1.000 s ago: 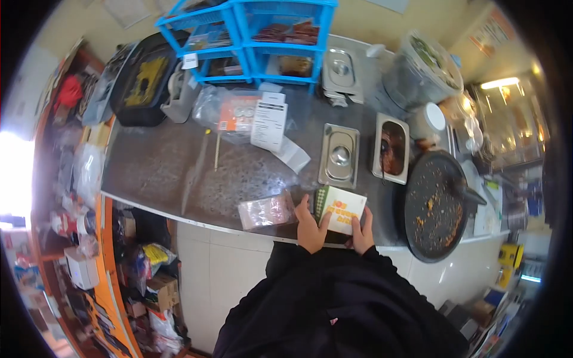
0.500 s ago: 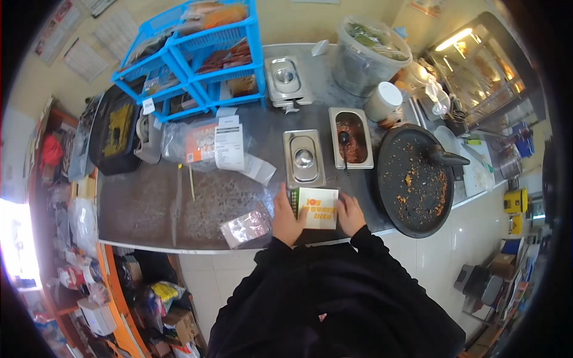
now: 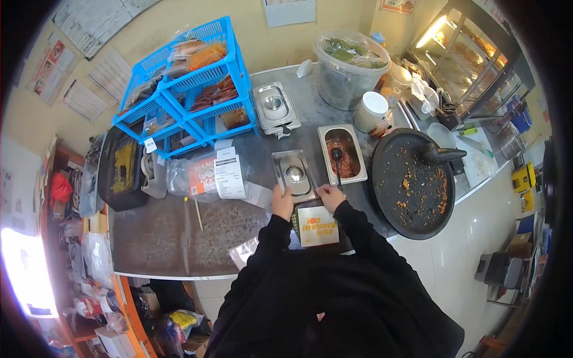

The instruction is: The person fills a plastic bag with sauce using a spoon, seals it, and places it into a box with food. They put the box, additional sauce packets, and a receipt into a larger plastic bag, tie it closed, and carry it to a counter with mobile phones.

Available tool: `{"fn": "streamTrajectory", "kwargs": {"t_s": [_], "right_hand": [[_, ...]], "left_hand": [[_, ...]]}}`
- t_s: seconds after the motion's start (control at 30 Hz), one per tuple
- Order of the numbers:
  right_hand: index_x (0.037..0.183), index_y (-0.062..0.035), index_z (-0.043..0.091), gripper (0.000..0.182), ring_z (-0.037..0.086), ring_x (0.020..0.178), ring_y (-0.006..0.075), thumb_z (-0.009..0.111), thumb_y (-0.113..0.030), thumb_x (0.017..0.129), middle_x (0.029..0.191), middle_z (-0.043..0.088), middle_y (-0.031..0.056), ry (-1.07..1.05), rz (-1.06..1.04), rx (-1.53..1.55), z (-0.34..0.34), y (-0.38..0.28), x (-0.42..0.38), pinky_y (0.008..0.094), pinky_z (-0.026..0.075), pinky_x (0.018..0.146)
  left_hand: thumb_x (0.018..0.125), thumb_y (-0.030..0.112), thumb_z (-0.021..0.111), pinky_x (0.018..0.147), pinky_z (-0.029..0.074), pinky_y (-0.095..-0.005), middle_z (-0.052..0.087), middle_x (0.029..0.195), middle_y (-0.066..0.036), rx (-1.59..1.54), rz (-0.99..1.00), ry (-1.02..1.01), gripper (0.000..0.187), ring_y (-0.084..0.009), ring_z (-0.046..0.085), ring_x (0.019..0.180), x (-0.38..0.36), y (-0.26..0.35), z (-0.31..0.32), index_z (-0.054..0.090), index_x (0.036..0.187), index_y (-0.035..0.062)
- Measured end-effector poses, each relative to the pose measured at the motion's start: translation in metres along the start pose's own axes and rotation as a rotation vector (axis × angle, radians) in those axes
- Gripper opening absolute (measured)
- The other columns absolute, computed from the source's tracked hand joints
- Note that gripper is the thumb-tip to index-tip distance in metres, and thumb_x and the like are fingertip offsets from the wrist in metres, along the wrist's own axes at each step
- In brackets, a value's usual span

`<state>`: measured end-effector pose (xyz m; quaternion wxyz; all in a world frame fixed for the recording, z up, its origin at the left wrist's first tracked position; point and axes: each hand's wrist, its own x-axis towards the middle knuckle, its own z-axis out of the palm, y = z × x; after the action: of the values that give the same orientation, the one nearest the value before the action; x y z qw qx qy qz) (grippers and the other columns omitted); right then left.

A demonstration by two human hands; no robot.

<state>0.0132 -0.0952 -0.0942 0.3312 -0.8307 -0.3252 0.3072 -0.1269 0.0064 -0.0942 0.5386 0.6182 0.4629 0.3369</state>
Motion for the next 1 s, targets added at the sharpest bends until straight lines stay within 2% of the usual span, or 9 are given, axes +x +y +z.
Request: {"fn": "streamTrajectory", "kwargs": {"t_s": [0.13, 0.23, 0.33, 0.43, 0.57, 0.7, 0.8, 0.9, 1.0], "right_hand": [[0.095, -0.0021, 0.06, 0.029, 0.061, 0.079, 0.0307, 0.05, -0.028, 0.088, 0.085, 0.062, 0.0151, 0.107, -0.5, -0.615, -0.028, -0.054, -0.053, 0.0333, 0.045, 0.068], [0.091, -0.0019, 0.056, 0.027, 0.06, 0.084, 0.0264, 0.053, -0.029, 0.088, 0.077, 0.06, 0.0131, 0.101, -0.462, -0.249, -0.037, -0.08, -0.088, 0.0315, 0.043, 0.069], [0.097, -0.0013, 0.05, 0.024, 0.058, 0.081, 0.0181, 0.055, -0.023, 0.089, 0.08, 0.058, 0.0098, -0.136, -0.203, 0.458, -0.069, -0.138, -0.107, 0.0274, 0.044, 0.066], [0.107, -0.003, 0.046, 0.021, 0.053, 0.071, 0.0076, 0.052, -0.014, 0.091, 0.082, 0.056, 0.004, 0.087, -0.363, 0.919, -0.067, -0.136, -0.082, 0.0242, 0.044, 0.059], [0.104, 0.0023, 0.048, 0.019, 0.053, 0.082, 0.0113, 0.05, -0.008, 0.088, 0.091, 0.058, 0.01, 0.279, -0.37, 0.708, -0.107, -0.092, -0.039, 0.0259, 0.044, 0.071], [0.109, 0.0038, 0.052, 0.024, 0.057, 0.087, 0.0144, 0.05, -0.008, 0.088, 0.094, 0.062, 0.0105, 0.314, -0.267, 0.681, -0.141, -0.028, 0.02, 0.0278, 0.045, 0.076], [0.106, 0.0044, 0.054, 0.022, 0.057, 0.089, 0.0137, 0.049, -0.008, 0.089, 0.096, 0.062, 0.0097, 0.282, -0.305, 0.545, -0.146, 0.011, 0.05, 0.0284, 0.045, 0.077], [0.104, 0.0037, 0.056, 0.026, 0.059, 0.091, 0.0294, 0.051, -0.016, 0.088, 0.099, 0.061, 0.0192, 0.326, -0.197, 0.248, -0.142, 0.01, 0.052, 0.035, 0.044, 0.082], [0.108, 0.0027, 0.052, 0.03, 0.053, 0.097, 0.0402, 0.049, -0.019, 0.088, 0.103, 0.055, 0.0269, 0.413, -0.181, -0.011, -0.129, 0.001, 0.046, 0.0407, 0.042, 0.085]], "left_hand": [[0.089, 0.011, 0.044, 0.071, 0.043, -0.031, 0.059, 0.085, -0.013, -0.141, -0.005, -0.148, 0.017, -0.0185, 0.056, 0.077, -0.008, 0.053, -0.052, 0.054, 0.095, -0.0019], [0.084, 0.004, 0.049, 0.065, 0.044, -0.0351, 0.055, 0.08, -0.015, 0.205, 0.316, 0.003, 0.019, -0.0288, 0.056, 0.073, -0.02, 0.097, -0.065, 0.054, 0.102, -0.0021], [0.075, -0.002, 0.052, 0.065, 0.044, -0.0407, 0.053, 0.085, -0.017, 0.449, 0.6, 0.014, 0.026, -0.0363, 0.054, 0.073, -0.053, 0.171, -0.05, 0.055, 0.1, -0.0019], [0.069, 0.0, 0.059, 0.064, 0.044, -0.0388, 0.051, 0.083, -0.014, 0.579, 0.869, -0.1, 0.035, -0.0317, 0.053, 0.074, -0.061, 0.176, -0.014, 0.056, 0.103, -0.0005], [0.066, 0.016, 0.067, 0.075, 0.04, -0.0359, 0.049, 0.094, -0.009, 0.67, 1.022, -0.212, 0.056, -0.026, 0.05, 0.086, -0.048, 0.178, 0.029, 0.052, 0.118, 0.0027], [0.069, 0.02, 0.074, 0.087, 0.038, -0.0394, 0.048, 0.107, -0.017, 0.235, 0.833, -0.206, 0.06, -0.0342, 0.047, 0.098, -0.044, 0.179, 0.043, 0.049, 0.119, 0.0011], [0.08, 0.02, 0.066, 0.08, 0.043, -0.0354, 0.05, 0.105, -0.016, 0.151, 0.46, -0.167, 0.06, -0.0258, 0.052, 0.092, -0.02, 0.101, 0.062, 0.039, 0.13, 0.0017], [0.086, 0.015, 0.059, 0.071, 0.049, -0.0291, 0.053, 0.099, -0.012, -0.228, -0.273, -0.682, 0.058, -0.0189, 0.057, 0.079, -0.002, 0.08, 0.06, 0.032, 0.136, 0.0053], [0.089, 0.009, 0.053, 0.066, 0.053, -0.027, 0.055, 0.092, -0.008, -0.392, -0.301, -0.643, 0.056, -0.0157, 0.06, 0.072, -0.015, 0.092, 0.062, 0.028, 0.138, 0.0087]]}}
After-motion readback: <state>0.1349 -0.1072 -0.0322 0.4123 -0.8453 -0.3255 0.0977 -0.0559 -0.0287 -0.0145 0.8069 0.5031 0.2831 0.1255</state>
